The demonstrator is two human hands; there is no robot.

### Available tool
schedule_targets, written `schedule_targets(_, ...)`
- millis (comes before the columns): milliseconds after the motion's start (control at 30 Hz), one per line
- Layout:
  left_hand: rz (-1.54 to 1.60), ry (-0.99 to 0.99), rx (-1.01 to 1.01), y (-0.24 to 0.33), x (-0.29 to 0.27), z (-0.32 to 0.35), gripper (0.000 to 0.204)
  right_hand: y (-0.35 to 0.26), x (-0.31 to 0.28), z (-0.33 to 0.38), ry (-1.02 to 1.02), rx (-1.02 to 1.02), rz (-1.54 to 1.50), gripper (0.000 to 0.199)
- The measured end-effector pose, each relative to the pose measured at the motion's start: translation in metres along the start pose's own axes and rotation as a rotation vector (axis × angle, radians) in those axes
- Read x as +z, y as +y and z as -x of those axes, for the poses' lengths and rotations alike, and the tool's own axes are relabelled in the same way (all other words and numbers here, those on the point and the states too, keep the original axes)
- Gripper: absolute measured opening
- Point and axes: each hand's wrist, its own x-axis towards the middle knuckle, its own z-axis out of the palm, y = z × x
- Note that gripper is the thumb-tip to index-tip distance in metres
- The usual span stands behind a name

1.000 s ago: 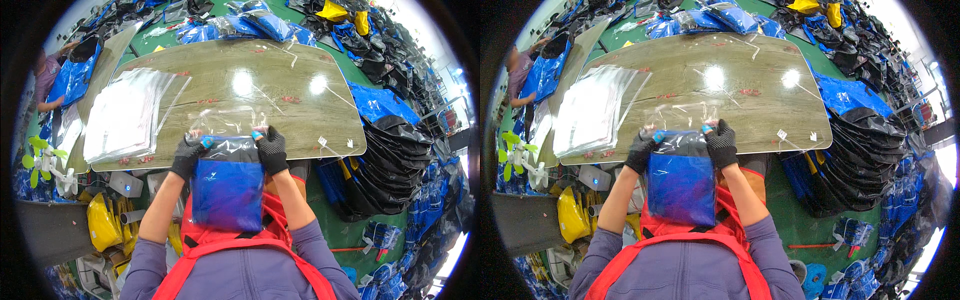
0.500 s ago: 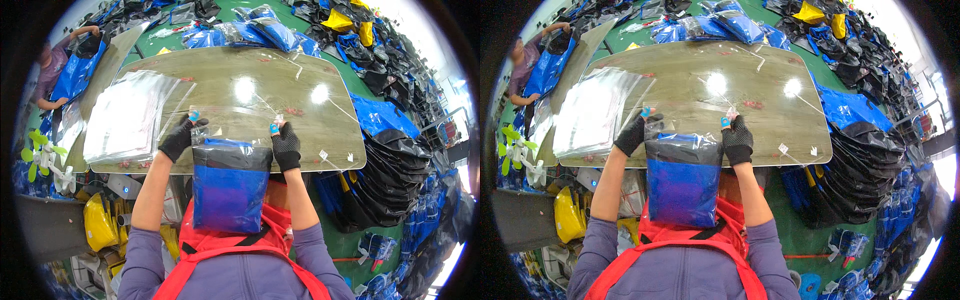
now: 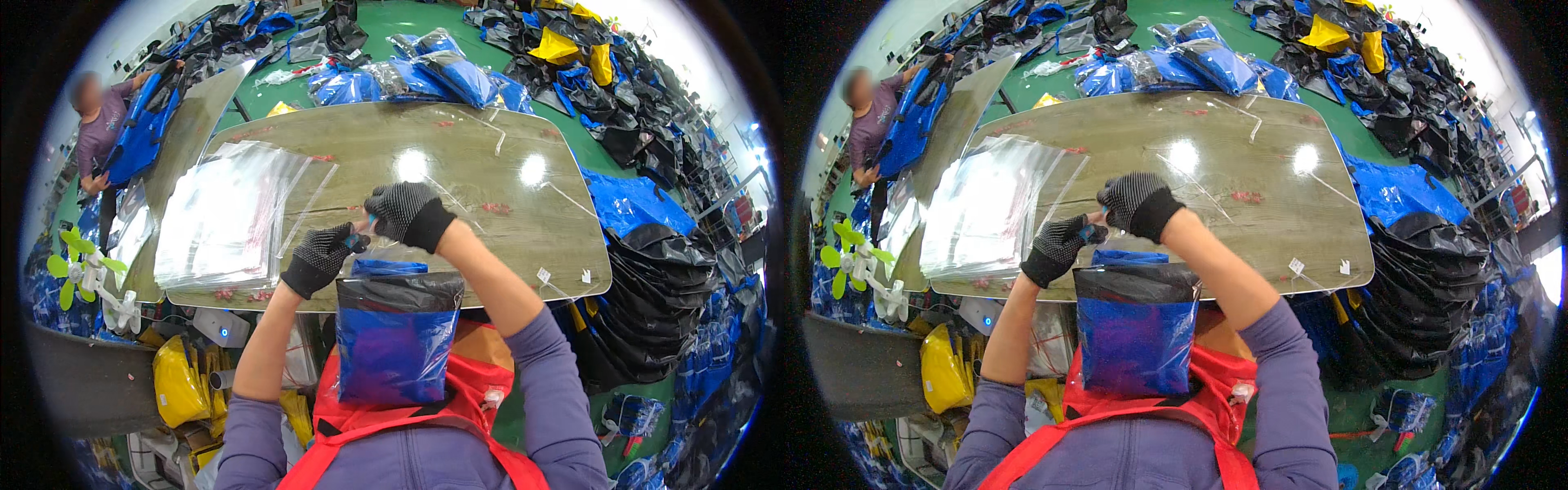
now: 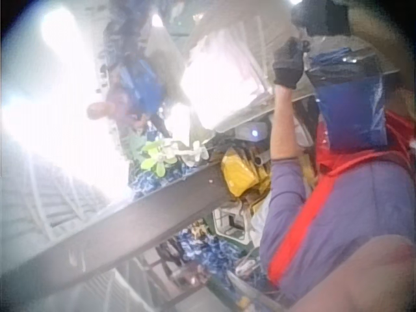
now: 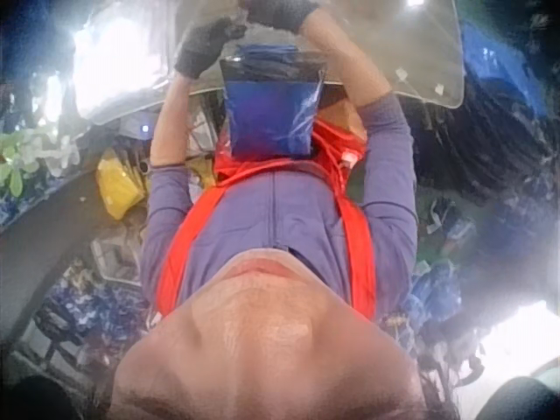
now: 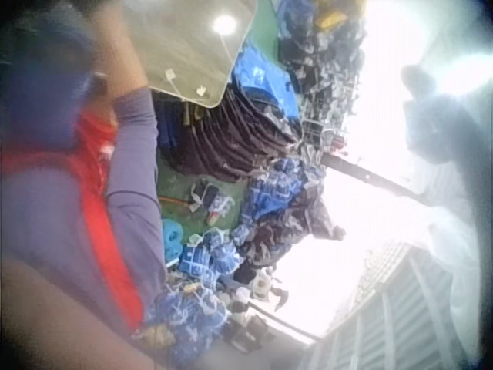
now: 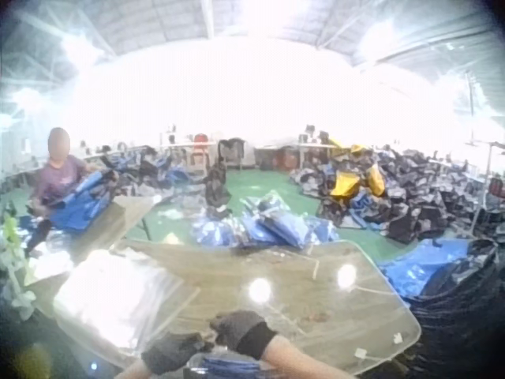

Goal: The person repeatedly folds blue and black plastic bags, places each folded bag into a clear plastic sleeve, and sets the sealed sleeve on a table. The person handles the bags one at a time and repeats the same folding and sleeving steps throughout the clip.

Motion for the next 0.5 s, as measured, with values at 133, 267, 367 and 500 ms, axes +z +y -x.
schedule_targets(133, 0.474, 0.032, -0.111, 0.002, -0.004, 0.003, 0.034, 0.030, -0.064, 0.006, 0.059, 0.365, 0.362, 0.020)
schedule_targets(267, 0.284, 0.101, -0.232, 0.004, -0.002, 0.000, 0.042, 0.008, -0.093, 0.009, 0.531, 0.465, -0.390, 0.023)
schedule_targets(367, 0.518, 0.035, -0.182, 0.007, 0.002, -0.002, 0.039, -0.030, -0.059, 0.012, 0.091, -0.034, -0.192, 0.024)
schedule_targets(500, -0.050, 0.073, -0.026, 0.012, 0.008, 0.008, 0.035, -0.038, -0.012, 0.009, 0.109, 0.021, -0.125, 0.023)
